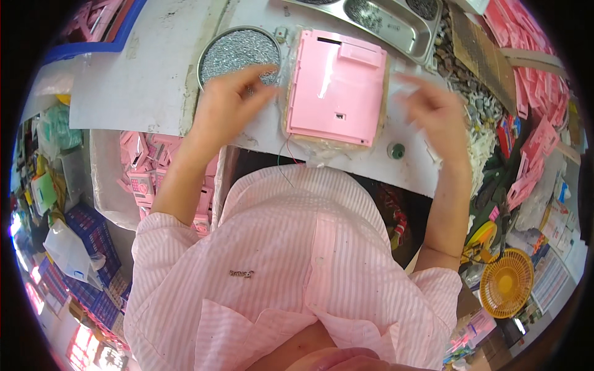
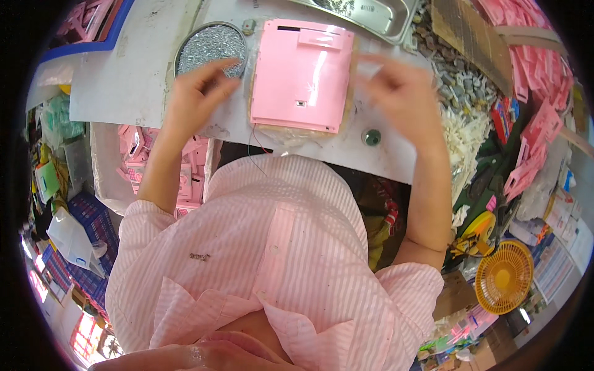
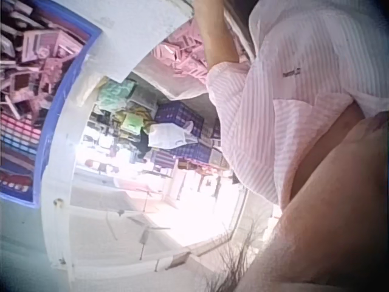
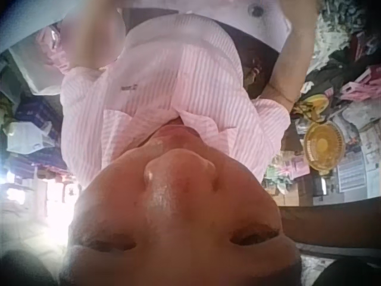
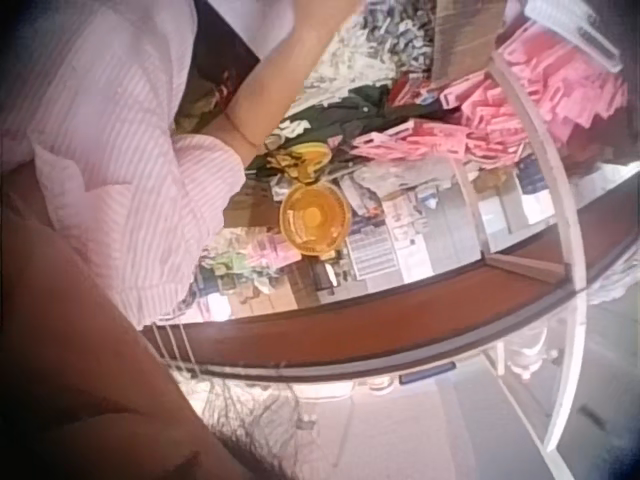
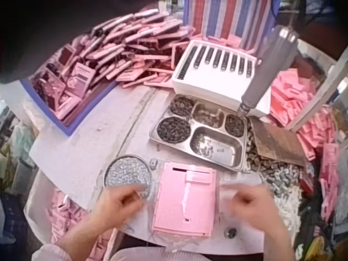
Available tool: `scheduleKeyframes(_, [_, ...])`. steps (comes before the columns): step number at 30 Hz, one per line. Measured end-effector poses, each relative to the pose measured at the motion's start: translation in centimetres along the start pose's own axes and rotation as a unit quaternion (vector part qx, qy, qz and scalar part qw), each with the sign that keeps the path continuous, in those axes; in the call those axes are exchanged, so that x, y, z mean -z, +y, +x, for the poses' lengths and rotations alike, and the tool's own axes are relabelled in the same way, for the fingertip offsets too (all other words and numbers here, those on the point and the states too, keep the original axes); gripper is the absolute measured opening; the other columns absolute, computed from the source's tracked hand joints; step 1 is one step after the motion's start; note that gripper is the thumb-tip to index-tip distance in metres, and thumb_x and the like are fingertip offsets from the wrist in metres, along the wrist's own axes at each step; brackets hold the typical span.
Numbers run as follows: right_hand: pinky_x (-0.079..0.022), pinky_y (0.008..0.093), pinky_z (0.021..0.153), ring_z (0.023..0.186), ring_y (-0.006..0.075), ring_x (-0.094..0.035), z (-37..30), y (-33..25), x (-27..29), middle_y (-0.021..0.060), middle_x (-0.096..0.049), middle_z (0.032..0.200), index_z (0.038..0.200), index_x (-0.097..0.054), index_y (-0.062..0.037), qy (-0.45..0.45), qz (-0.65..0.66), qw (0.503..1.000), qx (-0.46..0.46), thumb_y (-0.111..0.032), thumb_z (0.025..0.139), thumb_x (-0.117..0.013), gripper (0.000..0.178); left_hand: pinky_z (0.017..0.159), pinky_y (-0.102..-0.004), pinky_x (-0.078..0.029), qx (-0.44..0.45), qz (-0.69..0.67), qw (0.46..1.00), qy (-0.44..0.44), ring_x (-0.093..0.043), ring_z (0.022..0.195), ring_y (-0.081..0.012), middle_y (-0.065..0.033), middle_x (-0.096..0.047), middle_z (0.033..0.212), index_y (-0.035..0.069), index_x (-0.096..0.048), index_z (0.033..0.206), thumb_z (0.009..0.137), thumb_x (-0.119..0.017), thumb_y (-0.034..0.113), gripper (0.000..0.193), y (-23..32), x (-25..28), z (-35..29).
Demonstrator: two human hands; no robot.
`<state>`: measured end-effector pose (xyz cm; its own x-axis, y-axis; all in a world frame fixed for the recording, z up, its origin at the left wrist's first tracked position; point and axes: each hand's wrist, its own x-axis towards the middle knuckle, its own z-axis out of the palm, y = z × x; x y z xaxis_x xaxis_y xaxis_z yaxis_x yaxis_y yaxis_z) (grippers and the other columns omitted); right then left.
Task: Soldering wires and assembling electronic components into a pink toy housing.
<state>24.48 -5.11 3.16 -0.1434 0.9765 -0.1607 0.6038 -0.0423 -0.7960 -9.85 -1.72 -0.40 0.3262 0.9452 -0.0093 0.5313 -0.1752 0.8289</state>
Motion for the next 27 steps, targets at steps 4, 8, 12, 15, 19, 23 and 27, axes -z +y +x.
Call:
scheduleKeyframes(4, [-0.051, 0.029, 0.072, 0.091, 0.0164, -0.062, 7.3, -1.5, 7.2, 0.0078, -0.065, 0.098, 0.119, -0.063, 0.002, 0.375, 0.173, 0.891, 0.191, -0.008, 0.093, -0.064, 0.028, 0.073, -0.0401, -0.05, -0.161, 0.225, 0.96, 0.03, -0.063, 0.085, -0.0335, -0.0114, -0.066, 0.089, 0.002, -0.069, 0.086, 0.082, -0.073, 0.01, 0.01, -3.2, 1.5, 3.2])
scheduleKeyframes(8, [-0.052, 0.0362, 0.08, 0.097, 0.0206, -0.061, 12.1, -2.6, 10.0, 0.0118, -0.064, 0.106, 0.128, -0.054, 0.0009, 0.301, 0.277, 0.886, 0.22, -0.013, 0.093, -0.064, 0.039, 0.07, -0.0402, -0.049, -0.181, 0.215, 0.956, 0.086, -0.063, 0.081, -0.0313, -0.0116, -0.065, 0.086, 0.001, -0.065, 0.082, 0.087, -0.069, 0.01, 0.01, -2.9, 1.5, 4.0])
scheduleKeyframes(12, [-0.052, 0.0353, 0.078, 0.087, 0.0211, -0.066, 8.6, -8.8, 5.7, 0.0106, -0.067, 0.102, 0.139, -0.045, 0.0, 0.226, 0.136, 0.948, 0.18, -0.02, 0.09, -0.07, 0.058, 0.068, -0.0411, -0.047, -0.119, 0.284, 0.945, 0.107, -0.063, 0.076, -0.0297, -0.0088, -0.064, 0.08, 0.003, -0.063, 0.081, 0.089, -0.067, 0.014, 0.014, -3.5, 2.2, 4.1])
scheduleKeyframes(15, [-0.051, 0.0348, 0.074, 0.079, 0.0192, -0.064, 7.6, -8.6, 2.2, 0.0073, -0.067, 0.094, 0.126, -0.056, -0.0006, 0.167, 0.253, 0.916, 0.264, -0.018, 0.089, -0.067, 0.043, 0.067, -0.0398, -0.046, -0.008, 0.19, 0.981, 0.027, -0.061, 0.072, -0.0283, -0.0071, -0.062, 0.076, 0.004, -0.063, 0.084, 0.088, -0.068, 0.016, 0.014, -2.6, 3.1, 4.2])
scheduleKeyframes(19, [-0.05, 0.0387, 0.072, 0.076, 0.0197, -0.055, 4.3, -6.3, 0.1, 0.006, -0.057, 0.083, 0.134, -0.05, -0.005, 0.064, 0.436, 0.859, 0.261, -0.02, 0.096, -0.059, 0.041, 0.063, -0.0349, -0.044, -0.084, -0.05, 0.992, -0.082, -0.062, 0.074, -0.0245, -0.0051, -0.064, 0.081, 0.005, -0.063, 0.082, 0.083, -0.075, 0.01, 0.014, 0.8, 0.9, 1.9])
scheduleKeyframes(23, [-0.046, 0.0355, 0.063, 0.061, 0.016, -0.048, 0.2, -9.0, -3.6, 0.0008, -0.048, 0.068, 0.14, -0.043, -0.0105, 0.02, 0.46, 0.84, 0.287, -0.026, 0.098, -0.058, 0.048, 0.067, -0.0329, -0.045, -0.301, 0.047, 0.952, -0.023, -0.065, 0.078, -0.0211, -0.0021, -0.069, 0.087, 0.008, -0.067, 0.09, 0.079, -0.079, 0.01, 0.016, 3.5, -2.5, -0.4])
scheduleKeyframes(27, [-0.045, 0.0347, 0.059, 0.058, 0.0153, -0.047, -1.8, -10.2, -4.1, 0.0002, -0.048, 0.066, 0.14, -0.043, -0.0145, 0.054, 0.43, 0.86, 0.269, -0.028, 0.098, -0.059, 0.047, 0.069, -0.0327, -0.046, -0.344, 0.022, 0.939, 0.013, -0.067, 0.079, -0.0209, -0.002, -0.071, 0.09, 0.008, -0.068, 0.094, 0.079, -0.078, 0.007, 0.018, 4.1, -4.0, -0.5])
